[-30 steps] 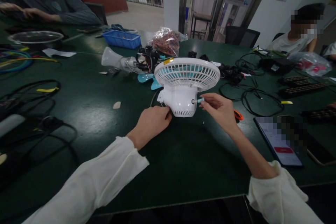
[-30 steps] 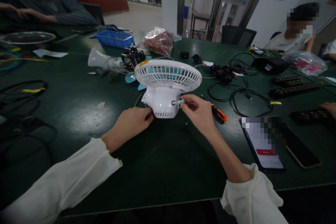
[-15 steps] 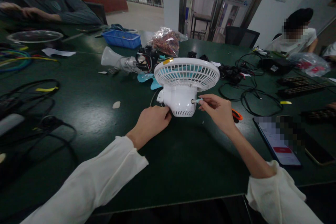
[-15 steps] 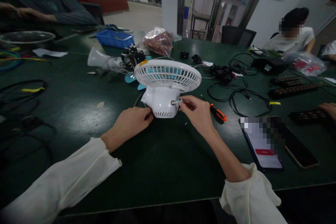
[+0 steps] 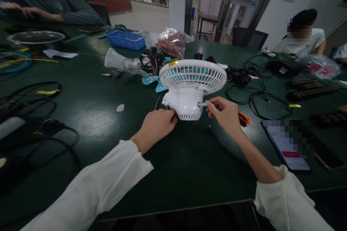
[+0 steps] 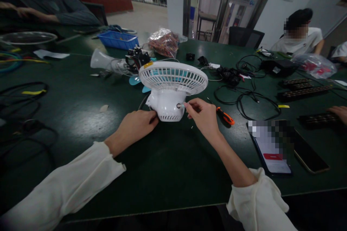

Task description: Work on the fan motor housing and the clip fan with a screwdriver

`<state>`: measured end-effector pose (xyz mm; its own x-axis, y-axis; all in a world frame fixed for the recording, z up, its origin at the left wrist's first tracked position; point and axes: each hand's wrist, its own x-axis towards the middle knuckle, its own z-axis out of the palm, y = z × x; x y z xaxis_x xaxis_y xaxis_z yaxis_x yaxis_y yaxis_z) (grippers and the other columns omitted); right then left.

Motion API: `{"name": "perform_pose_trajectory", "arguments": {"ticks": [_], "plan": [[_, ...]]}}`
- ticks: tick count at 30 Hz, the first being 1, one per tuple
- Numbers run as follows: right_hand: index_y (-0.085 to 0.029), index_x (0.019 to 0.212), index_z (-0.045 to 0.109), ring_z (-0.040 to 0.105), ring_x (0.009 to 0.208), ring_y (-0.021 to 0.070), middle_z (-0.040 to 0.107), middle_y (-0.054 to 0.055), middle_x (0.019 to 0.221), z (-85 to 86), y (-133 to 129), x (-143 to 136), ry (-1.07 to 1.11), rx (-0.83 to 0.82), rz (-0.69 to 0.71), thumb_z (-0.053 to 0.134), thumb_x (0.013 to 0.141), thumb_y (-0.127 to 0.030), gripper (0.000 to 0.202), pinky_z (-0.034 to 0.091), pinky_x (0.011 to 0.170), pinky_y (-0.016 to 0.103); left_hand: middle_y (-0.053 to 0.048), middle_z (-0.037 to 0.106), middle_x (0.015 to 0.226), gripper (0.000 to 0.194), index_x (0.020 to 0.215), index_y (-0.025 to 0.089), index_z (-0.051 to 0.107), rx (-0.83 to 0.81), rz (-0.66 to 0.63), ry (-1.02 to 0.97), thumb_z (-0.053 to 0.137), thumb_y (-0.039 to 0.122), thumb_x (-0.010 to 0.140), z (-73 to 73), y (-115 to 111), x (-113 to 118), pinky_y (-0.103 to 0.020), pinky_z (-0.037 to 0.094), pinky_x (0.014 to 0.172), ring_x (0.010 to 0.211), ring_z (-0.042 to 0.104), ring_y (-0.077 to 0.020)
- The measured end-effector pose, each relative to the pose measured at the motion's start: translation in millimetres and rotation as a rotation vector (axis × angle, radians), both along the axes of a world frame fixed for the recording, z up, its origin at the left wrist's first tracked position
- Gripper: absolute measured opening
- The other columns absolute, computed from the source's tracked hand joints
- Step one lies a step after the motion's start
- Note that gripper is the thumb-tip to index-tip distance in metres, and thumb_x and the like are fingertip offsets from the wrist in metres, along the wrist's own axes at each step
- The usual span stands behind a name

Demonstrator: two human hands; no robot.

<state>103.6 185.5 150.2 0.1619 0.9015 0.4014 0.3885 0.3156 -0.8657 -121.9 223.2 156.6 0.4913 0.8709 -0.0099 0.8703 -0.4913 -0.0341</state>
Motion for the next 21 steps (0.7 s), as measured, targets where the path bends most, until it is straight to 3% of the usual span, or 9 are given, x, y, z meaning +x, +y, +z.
{"name": "perform_pose_trajectory", "arguments": {"ticks": [9, 21], "plan": [[-0.016, 0.074, 0.064, 0.056, 0.044, 0.0082, 0.063, -0.001, 0.057, 2.6, 4.0, -1.3, 0.031, -0.027, 0.019, 0.064, 0.083, -0.039, 0.024, 0.045, 0.042, 0.018, -0.008, 0.07, 0.082, 0.034, 0.085, 0.018, 0.065, 0.0, 0.004, 0.02, 0.035, 0.033, 0.089, 0.5, 0.1, -0.2, -0.033, 0.048, 0.06, 0.072, 0.067, -0.0239], [-0.017, 0.062, 0.057, 0.049, 0.036, 0.0065, 0.058, -0.003, 0.048, 2.3, 7.8, -4.4, 0.097, -0.099, 0.018, 0.061, 0.082, -0.049, 0.038, 0.038, 0.035, 0.017, -0.008, 0.07, 0.08, 0.034, 0.083, 0.018, 0.064, 0.002, 0.0, 0.027, 0.035, 0.034, 0.089, 0.4, 0.8, 0.3, -0.032, 0.048, 0.058, 0.069, 0.066, -0.0237]]}}
